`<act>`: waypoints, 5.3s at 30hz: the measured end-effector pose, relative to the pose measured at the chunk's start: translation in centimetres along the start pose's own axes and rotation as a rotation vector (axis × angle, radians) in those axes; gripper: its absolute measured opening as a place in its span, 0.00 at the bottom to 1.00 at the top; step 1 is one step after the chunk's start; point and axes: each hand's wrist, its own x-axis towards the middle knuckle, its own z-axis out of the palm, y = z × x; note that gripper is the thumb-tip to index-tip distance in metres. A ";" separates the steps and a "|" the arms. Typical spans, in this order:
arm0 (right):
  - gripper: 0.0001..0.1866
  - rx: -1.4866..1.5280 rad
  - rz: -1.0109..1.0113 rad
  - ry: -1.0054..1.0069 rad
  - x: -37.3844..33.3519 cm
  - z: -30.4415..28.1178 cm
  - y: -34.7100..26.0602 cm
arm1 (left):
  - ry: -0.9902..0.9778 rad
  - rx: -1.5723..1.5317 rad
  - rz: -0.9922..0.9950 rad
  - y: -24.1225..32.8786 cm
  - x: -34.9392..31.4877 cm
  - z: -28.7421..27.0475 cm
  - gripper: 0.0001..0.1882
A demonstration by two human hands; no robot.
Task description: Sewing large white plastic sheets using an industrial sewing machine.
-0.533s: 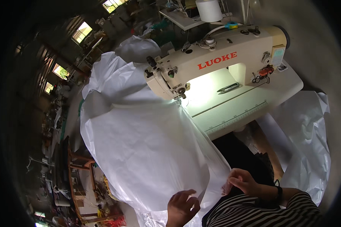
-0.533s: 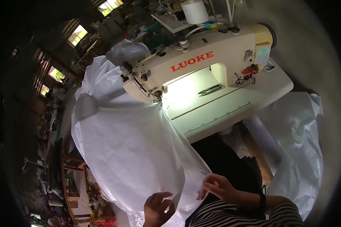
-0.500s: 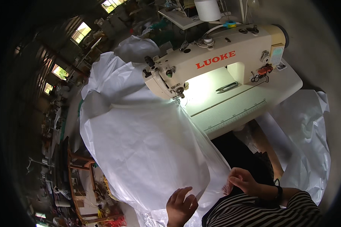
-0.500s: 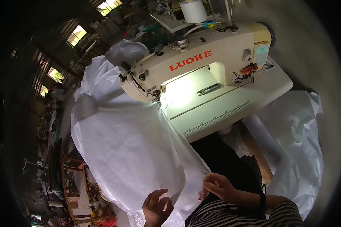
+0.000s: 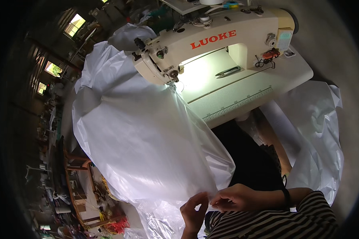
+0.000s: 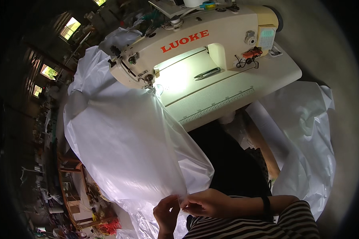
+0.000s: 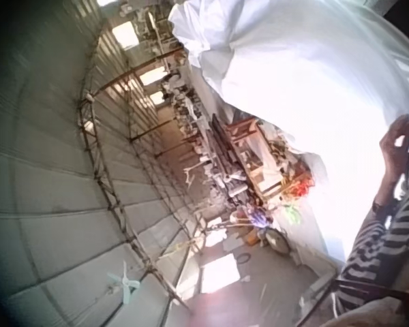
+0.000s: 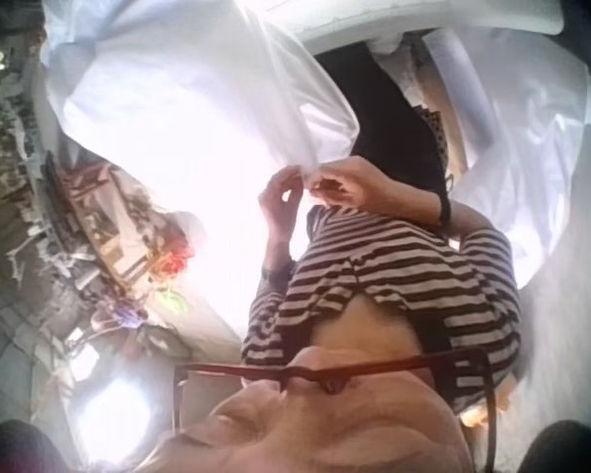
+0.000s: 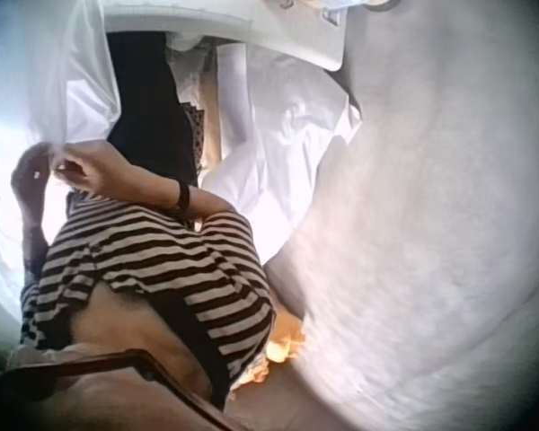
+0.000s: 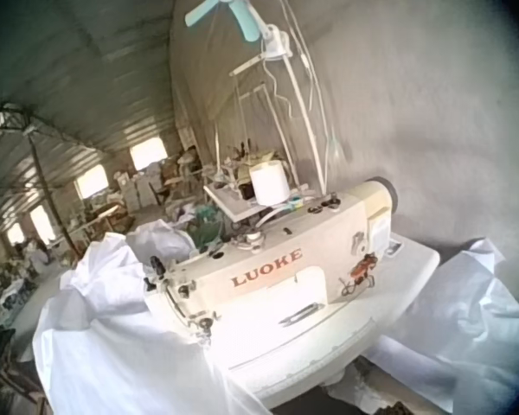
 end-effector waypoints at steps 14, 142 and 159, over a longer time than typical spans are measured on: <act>0.10 -0.672 -0.481 0.040 0.4 2.9 1.4 | 0.139 -0.417 -0.292 -0.6 -2.8 0.0 0.10; 0.17 -1.404 0.035 0.895 23.3 -11.9 1.8 | -0.466 0.271 0.700 0.5 3.5 2.5 0.08; 0.27 -1.589 0.150 0.671 24.9 -11.9 0.6 | -0.303 0.413 0.690 -1.5 10.6 0.3 0.09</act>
